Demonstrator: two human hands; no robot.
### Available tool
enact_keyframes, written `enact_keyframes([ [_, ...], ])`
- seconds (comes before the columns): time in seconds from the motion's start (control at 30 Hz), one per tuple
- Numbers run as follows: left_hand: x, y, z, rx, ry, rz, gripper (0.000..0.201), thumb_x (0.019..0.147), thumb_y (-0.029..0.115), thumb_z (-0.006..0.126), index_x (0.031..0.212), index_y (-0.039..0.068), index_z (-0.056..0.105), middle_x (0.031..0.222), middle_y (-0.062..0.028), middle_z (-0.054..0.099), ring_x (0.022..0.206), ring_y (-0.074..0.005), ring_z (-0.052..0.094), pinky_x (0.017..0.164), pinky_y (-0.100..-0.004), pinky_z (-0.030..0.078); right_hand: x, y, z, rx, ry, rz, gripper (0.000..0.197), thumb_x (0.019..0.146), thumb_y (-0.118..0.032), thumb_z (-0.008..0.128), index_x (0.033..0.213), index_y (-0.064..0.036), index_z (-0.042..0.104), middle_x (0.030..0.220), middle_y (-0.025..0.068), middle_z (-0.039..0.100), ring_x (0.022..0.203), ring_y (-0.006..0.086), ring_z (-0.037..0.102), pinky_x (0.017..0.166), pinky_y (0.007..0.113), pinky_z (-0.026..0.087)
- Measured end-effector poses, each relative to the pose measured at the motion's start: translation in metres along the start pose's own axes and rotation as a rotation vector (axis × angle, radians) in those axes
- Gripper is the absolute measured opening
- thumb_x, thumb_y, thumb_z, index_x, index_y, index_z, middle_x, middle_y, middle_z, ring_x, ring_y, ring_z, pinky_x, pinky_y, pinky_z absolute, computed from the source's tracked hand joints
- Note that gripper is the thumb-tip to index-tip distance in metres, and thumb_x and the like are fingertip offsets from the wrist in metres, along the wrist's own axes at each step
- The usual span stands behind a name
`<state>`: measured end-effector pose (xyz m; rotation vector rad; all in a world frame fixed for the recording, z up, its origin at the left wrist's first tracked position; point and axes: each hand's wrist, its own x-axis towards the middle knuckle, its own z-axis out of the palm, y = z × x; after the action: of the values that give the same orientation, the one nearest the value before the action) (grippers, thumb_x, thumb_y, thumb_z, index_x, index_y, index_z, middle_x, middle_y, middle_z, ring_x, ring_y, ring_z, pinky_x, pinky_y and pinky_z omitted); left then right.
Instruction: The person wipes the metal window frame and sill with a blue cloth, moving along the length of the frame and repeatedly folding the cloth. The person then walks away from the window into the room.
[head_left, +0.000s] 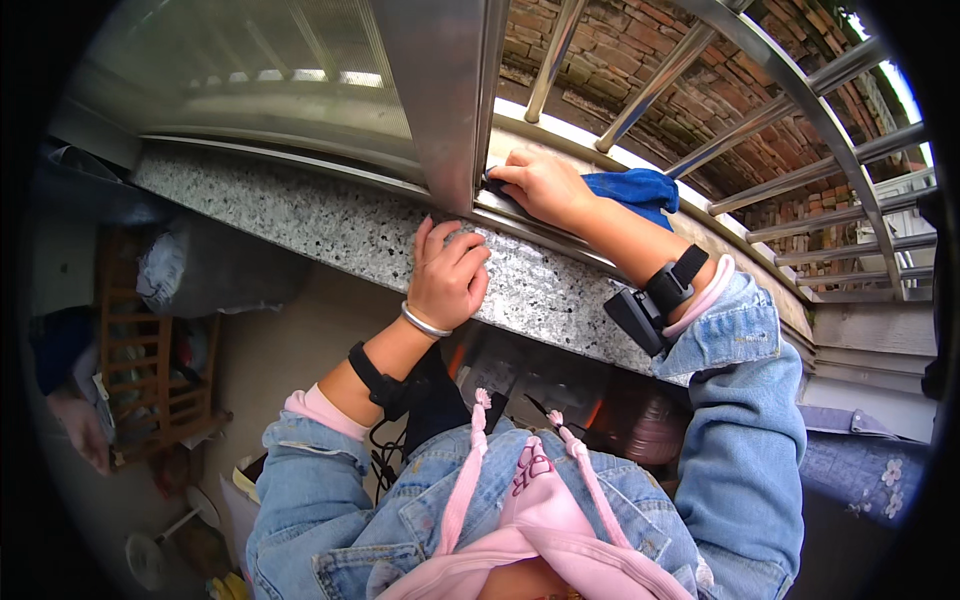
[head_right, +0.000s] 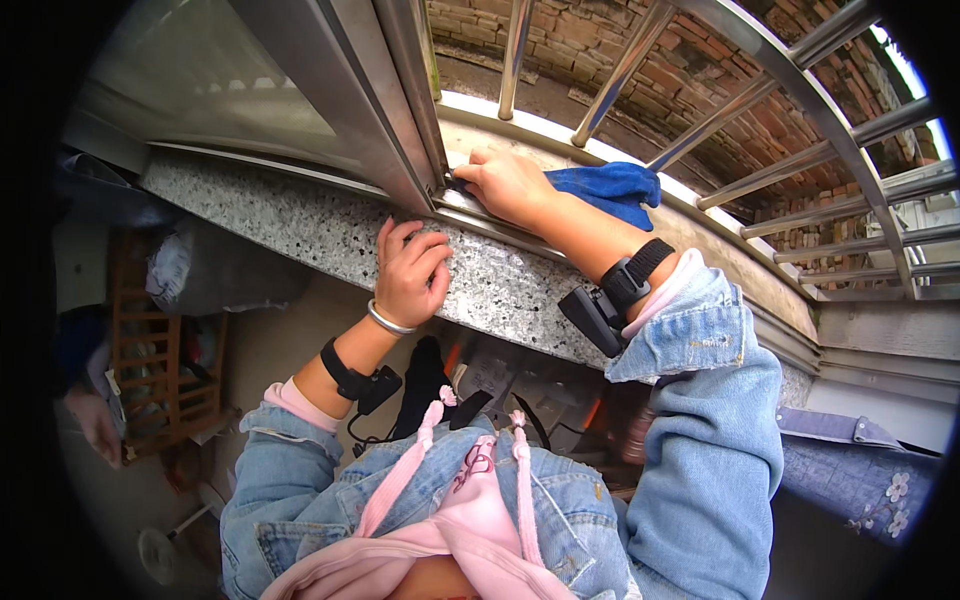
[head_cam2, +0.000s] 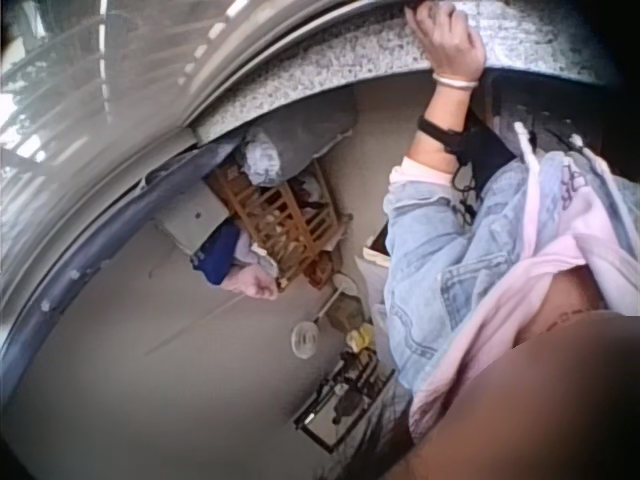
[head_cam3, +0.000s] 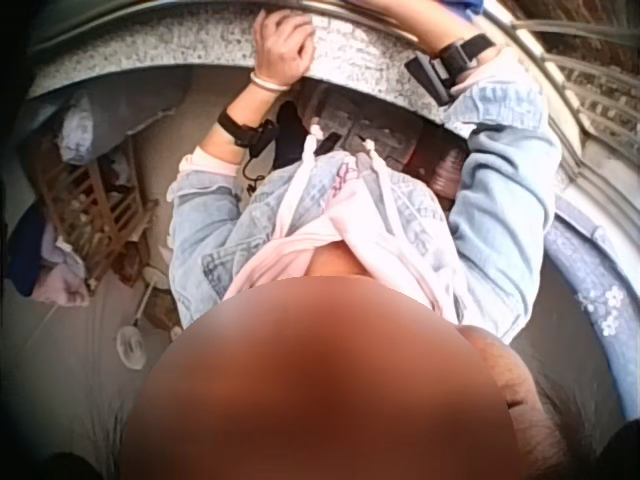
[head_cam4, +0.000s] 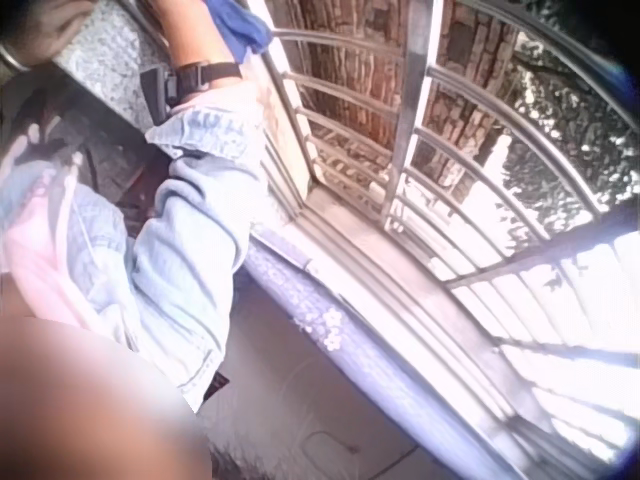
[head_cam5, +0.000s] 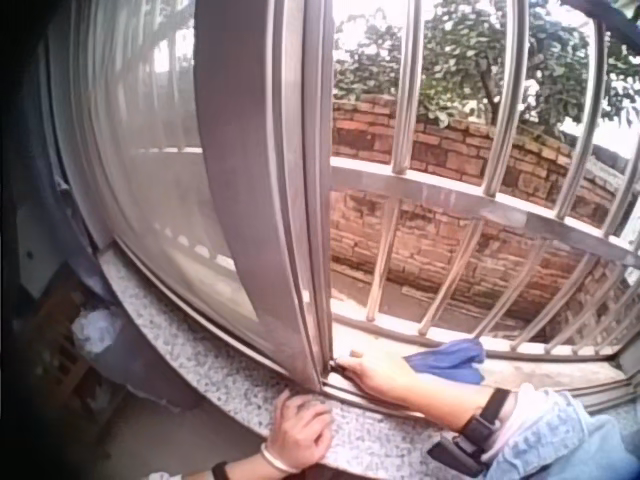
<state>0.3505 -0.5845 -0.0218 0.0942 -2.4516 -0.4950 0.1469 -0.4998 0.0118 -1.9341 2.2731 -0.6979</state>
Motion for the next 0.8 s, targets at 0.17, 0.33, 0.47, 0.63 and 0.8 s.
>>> enact_keyframes([
  [0.17, -0.002, -0.001, 0.001, -0.011, -0.005, -0.016, 0.016, 0.07, 0.008, 0.064, 0.085, 0.009, 0.065, 0.098, -0.0038, 0.061, 0.106, -0.0288, 0.051, 0.105, -0.049, 0.028, -0.01, 0.001, 0.0, -0.129, -0.088, -0.152, 0.022, 0.077, -0.015, 0.059, 0.096, -0.0107, 0.069, 0.088, 0.009, 0.059, 0.089, 0.029, 0.057, 0.078, 0.04, 0.046],
  [0.33, -0.002, -0.001, 0.001, -0.006, -0.013, -0.007, 0.022, 0.07, 0.011, 0.063, 0.092, 0.009, 0.066, 0.103, -0.0057, 0.06, 0.11, -0.0297, 0.048, 0.106, -0.0515, 0.026, -0.014, -0.008, 0.007, -0.126, -0.033, -0.142, 0.024, 0.076, -0.015, 0.056, 0.095, -0.0067, 0.068, 0.097, 0.0114, 0.059, 0.098, 0.0299, 0.054, 0.088, 0.038, 0.043],
  [0.47, 0.003, 0.001, -0.002, 0.04, -0.026, -0.063, 0.052, 0.073, 0.013, 0.061, 0.124, 0.009, 0.055, 0.101, -0.0073, 0.056, 0.097, -0.0282, 0.048, 0.103, -0.0504, 0.028, -0.006, -0.02, 0.001, -0.148, -0.035, -0.118, 0.022, 0.076, -0.013, 0.057, 0.094, -0.0058, 0.068, 0.1, 0.0119, 0.059, 0.1, 0.0319, 0.054, 0.089, 0.039, 0.044],
  [0.63, 0.006, 0.005, -0.004, 0.109, -0.085, -0.157, 0.069, 0.074, 0.02, 0.061, 0.139, 0.009, 0.041, 0.09, -0.0091, 0.049, 0.092, -0.0282, 0.046, 0.102, -0.0535, 0.027, 0.029, -0.01, -0.016, 0.15, 0.008, 0.315, 0.043, 0.066, -0.045, 0.079, 0.061, -0.004, 0.067, 0.059, 0.0151, 0.062, 0.058, 0.0314, 0.062, 0.058, 0.04, 0.048],
  [0.8, 0.007, 0.01, -0.003, 0.154, -0.097, -0.212, 0.072, 0.073, 0.024, 0.062, 0.141, 0.013, 0.04, 0.094, -0.0101, 0.048, 0.094, -0.0285, 0.045, 0.1, -0.0569, 0.025, 0.041, 0.006, -0.012, 0.04, -0.038, 0.252, 0.052, 0.062, -0.055, 0.077, 0.059, -0.0051, 0.065, 0.058, 0.0138, 0.061, 0.057, 0.0307, 0.062, 0.054, 0.039, 0.049],
])
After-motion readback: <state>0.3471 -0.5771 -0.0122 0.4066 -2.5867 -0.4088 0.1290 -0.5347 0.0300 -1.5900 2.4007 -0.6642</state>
